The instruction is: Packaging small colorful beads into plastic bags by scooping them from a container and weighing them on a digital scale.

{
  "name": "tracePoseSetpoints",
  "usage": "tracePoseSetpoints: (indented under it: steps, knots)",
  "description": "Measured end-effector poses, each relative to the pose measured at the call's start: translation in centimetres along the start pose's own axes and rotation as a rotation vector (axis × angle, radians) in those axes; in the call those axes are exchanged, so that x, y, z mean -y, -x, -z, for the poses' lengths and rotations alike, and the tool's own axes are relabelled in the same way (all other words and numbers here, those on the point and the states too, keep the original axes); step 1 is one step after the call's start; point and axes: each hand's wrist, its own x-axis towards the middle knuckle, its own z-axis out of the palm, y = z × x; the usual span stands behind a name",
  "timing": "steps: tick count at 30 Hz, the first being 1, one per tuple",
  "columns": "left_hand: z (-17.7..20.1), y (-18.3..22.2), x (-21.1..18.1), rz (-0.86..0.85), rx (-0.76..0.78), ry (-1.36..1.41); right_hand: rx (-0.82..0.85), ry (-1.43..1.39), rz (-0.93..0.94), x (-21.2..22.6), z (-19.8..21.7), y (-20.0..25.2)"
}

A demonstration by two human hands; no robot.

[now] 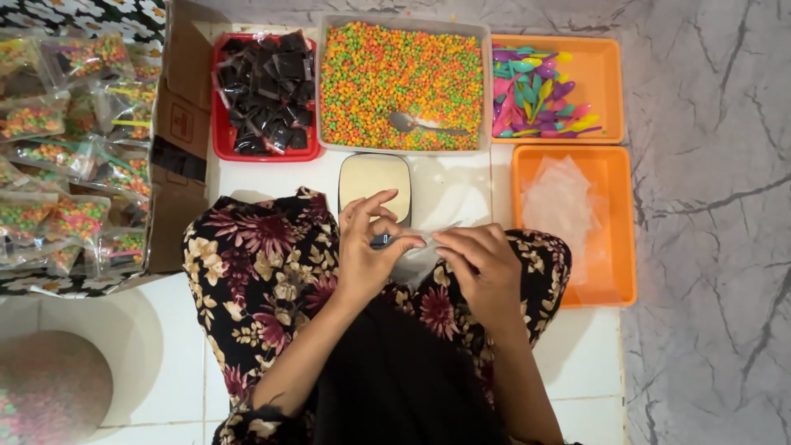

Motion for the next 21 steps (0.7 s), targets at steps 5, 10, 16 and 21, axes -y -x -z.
tracePoseSetpoints:
  steps: [5, 10, 16, 21]
  knots:
    - [0.1, 0.2, 0.5, 0.004, 0.005, -0.046, -0.050, 0.042, 0.085, 0.3, 0.0, -0.7]
    - [-0.1, 0.2, 0.8, 0.015, 0.003, -0.024, -0.031, 0.027, 0.093, 0.0, -0.2, -0.9]
    - [0.6, 0.2, 1.7, -0.043, 0.047, -0.065, 0.115, 0.041, 0.065, -0.4, -0.4, -0.7]
    - [1.1, 0.1, 1.8, -0.104, 0.109, -0.082, 0.301, 0.040, -0.012, -0.5, -0.1, -1.0]
